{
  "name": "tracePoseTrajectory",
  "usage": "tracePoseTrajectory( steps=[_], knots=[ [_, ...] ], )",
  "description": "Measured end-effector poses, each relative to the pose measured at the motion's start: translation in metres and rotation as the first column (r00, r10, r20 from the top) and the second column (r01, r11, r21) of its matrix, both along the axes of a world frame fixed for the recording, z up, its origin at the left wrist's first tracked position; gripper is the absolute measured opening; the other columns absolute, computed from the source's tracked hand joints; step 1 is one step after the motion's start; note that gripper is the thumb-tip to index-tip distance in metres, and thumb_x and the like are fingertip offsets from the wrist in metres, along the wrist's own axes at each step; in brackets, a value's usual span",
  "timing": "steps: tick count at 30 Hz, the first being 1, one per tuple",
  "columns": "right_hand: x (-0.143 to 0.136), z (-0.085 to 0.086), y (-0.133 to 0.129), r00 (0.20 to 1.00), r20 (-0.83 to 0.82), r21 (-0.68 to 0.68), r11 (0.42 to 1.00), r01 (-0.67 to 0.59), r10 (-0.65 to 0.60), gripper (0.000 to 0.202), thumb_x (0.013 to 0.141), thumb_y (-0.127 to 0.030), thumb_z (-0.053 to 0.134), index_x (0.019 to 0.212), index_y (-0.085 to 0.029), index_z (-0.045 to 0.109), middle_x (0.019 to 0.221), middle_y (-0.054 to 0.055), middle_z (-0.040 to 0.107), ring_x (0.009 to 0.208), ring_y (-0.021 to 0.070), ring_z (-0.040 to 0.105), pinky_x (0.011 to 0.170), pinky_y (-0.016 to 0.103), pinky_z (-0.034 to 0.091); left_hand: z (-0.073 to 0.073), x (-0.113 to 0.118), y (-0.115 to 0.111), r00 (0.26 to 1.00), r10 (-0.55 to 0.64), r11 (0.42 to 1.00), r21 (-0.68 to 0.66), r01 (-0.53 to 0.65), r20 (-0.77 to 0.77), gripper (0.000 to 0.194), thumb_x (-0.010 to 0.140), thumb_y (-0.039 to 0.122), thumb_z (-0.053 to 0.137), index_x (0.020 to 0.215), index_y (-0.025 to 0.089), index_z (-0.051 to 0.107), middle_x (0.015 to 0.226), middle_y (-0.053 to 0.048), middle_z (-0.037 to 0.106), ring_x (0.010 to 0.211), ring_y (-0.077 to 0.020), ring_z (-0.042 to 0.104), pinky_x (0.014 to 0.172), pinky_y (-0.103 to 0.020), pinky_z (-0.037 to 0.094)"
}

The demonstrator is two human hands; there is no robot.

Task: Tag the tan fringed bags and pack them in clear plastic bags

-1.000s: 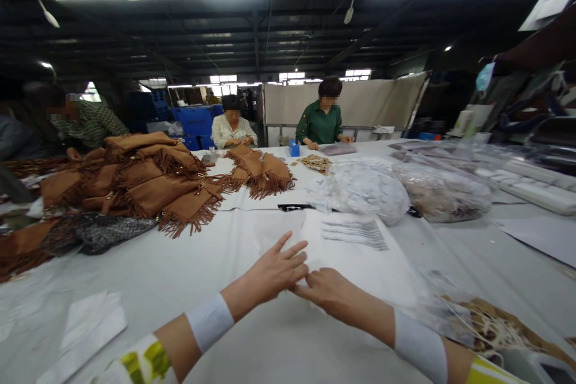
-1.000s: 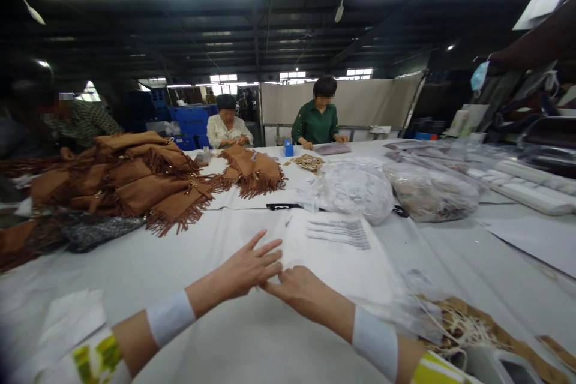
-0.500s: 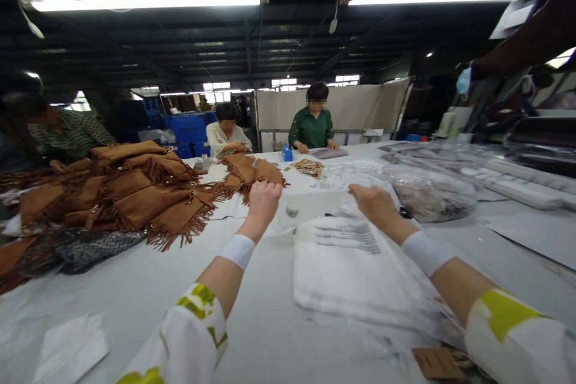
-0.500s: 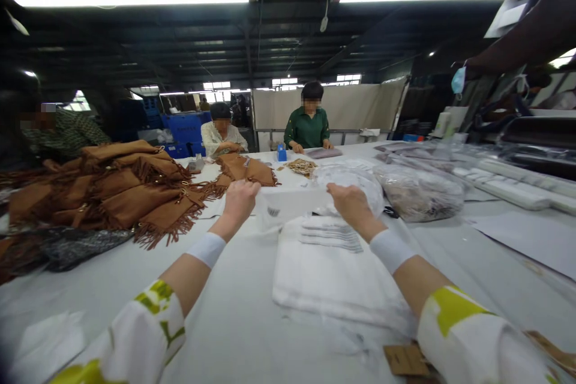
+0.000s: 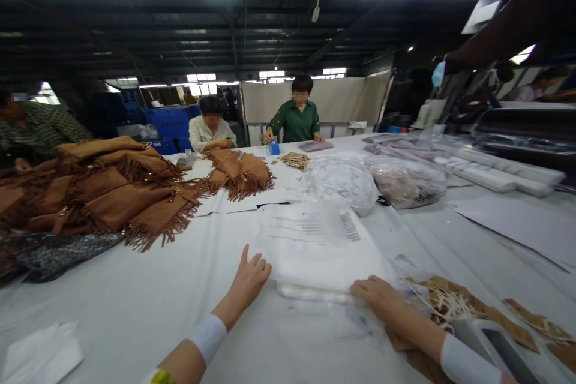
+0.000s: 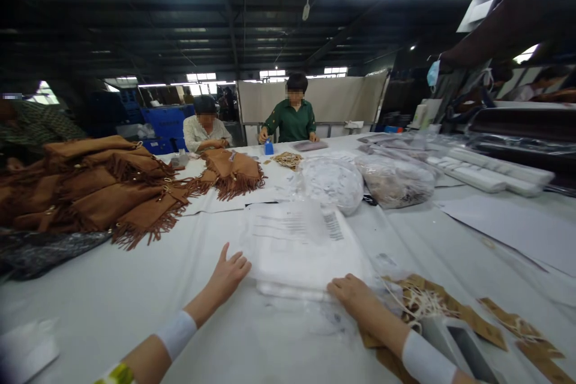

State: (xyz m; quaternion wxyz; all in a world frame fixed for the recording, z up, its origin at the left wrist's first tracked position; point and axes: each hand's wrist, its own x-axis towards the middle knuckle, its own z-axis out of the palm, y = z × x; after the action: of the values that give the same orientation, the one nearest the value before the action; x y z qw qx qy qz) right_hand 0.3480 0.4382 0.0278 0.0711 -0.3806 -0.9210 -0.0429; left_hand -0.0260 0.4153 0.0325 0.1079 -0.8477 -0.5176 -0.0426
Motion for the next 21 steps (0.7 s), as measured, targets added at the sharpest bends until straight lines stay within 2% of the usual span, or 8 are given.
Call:
tracePoseTrajectory(
  steps=[3, 6, 9, 11, 14, 17, 19, 21],
  knots=[
    [-0.008, 0.010, 0.004, 0.987, -0.019, -0.148, 0.977, 0.153, -0.157, 0.019, 0.076, -0.010, 0.050, 0.067, -0.019, 0.064, 0.075, 0.008, 0.069, 0.069, 0.0196, 0.061, 0.068, 0.030, 0.041, -0.007, -0.004, -0.003, 0.999, 0.051, 0.979, -0.198, -0.048, 0.010, 0.033, 0.089, 0.006, 0.032, 0.100, 0.022, 0.058, 0.093, -0.007, 0.066, 0.101, -0.0231, 0.058, 0.113, -0.065, 0.008],
    [-0.013, 0.023, 0.013, 0.939, -0.112, -0.458, 0.855, 0.243, -0.327, 0.015, 0.072, -0.018, 0.056, 0.065, -0.019, 0.068, 0.069, 0.005, 0.070, 0.065, 0.0185, 0.060, 0.061, 0.027, 0.039, -0.012, -0.007, -0.002, 0.998, 0.067, 0.952, -0.300, -0.059, 0.019, 0.038, 0.087, 0.006, 0.033, 0.112, 0.022, 0.056, 0.105, -0.009, 0.066, 0.106, -0.0231, 0.059, 0.112, -0.062, 0.018],
    [-0.013, 0.029, 0.021, 0.907, -0.150, -0.662, 0.721, 0.204, -0.394, 0.010, 0.064, -0.023, 0.062, 0.063, -0.016, 0.070, 0.061, 0.003, 0.067, 0.058, 0.0160, 0.057, 0.053, 0.024, 0.037, -0.017, -0.007, -0.002, 0.996, 0.081, 0.932, -0.355, -0.066, 0.029, 0.041, 0.089, 0.013, 0.037, 0.127, 0.022, 0.048, 0.129, -0.014, 0.057, 0.121, -0.0257, 0.052, 0.108, -0.060, 0.028],
    [-0.012, 0.032, 0.025, 0.910, -0.151, -0.709, 0.684, 0.171, -0.385, 0.017, 0.064, -0.031, 0.064, 0.060, -0.015, 0.068, 0.055, 0.001, 0.062, 0.053, 0.0133, 0.051, 0.049, 0.023, 0.033, -0.018, -0.008, -0.002, 0.995, 0.094, 0.918, -0.391, -0.075, 0.031, 0.044, 0.091, 0.029, 0.041, 0.135, 0.021, 0.041, 0.141, -0.017, 0.047, 0.130, -0.0300, 0.044, 0.107, -0.063, 0.028],
    [-0.011, 0.038, 0.029, 0.920, -0.181, -0.780, 0.620, 0.081, -0.348, 0.034, 0.068, -0.045, 0.060, 0.053, -0.014, 0.062, 0.046, -0.002, 0.048, 0.046, 0.0095, 0.038, 0.045, 0.023, 0.026, -0.016, -0.007, -0.006, 0.993, 0.112, 0.892, -0.443, -0.089, 0.026, 0.065, 0.087, 0.053, 0.046, 0.141, 0.019, 0.035, 0.150, -0.022, 0.034, 0.136, -0.0356, 0.036, 0.106, -0.068, 0.023],
    [-0.016, 0.047, 0.032, 0.914, -0.234, -0.749, 0.661, 0.048, -0.332, 0.038, 0.071, -0.048, 0.054, 0.049, -0.016, 0.056, 0.044, -0.003, 0.041, 0.046, 0.0097, 0.035, 0.046, 0.024, 0.025, -0.010, -0.007, -0.010, 0.991, 0.130, 0.875, -0.474, -0.103, 0.025, 0.078, 0.083, 0.063, 0.048, 0.144, 0.019, 0.031, 0.152, -0.023, 0.028, 0.139, -0.0371, 0.031, 0.107, -0.069, 0.019],
    [-0.022, 0.053, 0.032, 0.892, -0.272, -0.688, 0.721, 0.083, -0.362, 0.034, 0.075, -0.043, 0.050, 0.054, -0.017, 0.057, 0.049, -0.001, 0.048, 0.051, 0.0125, 0.042, 0.050, 0.025, 0.030, -0.004, -0.006, -0.011, 0.990, 0.138, 0.871, -0.481, -0.105, 0.034, 0.082, 0.079, 0.068, 0.049, 0.143, 0.019, 0.032, 0.152, -0.024, 0.029, 0.139, -0.0375, 0.030, 0.107, -0.069, 0.018],
    [-0.031, 0.057, 0.029, 0.866, -0.326, -0.577, 0.805, 0.136, -0.380, 0.031, 0.080, -0.038, 0.045, 0.064, -0.017, 0.061, 0.059, 0.002, 0.059, 0.060, 0.0161, 0.051, 0.056, 0.027, 0.035, 0.004, -0.002, -0.008, 0.987, 0.151, 0.868, -0.485, -0.106, 0.054, 0.081, 0.078, 0.073, 0.045, 0.137, 0.018, 0.042, 0.145, -0.025, 0.039, 0.133, -0.0387, 0.039, 0.104, -0.069, 0.025]
  ],
)
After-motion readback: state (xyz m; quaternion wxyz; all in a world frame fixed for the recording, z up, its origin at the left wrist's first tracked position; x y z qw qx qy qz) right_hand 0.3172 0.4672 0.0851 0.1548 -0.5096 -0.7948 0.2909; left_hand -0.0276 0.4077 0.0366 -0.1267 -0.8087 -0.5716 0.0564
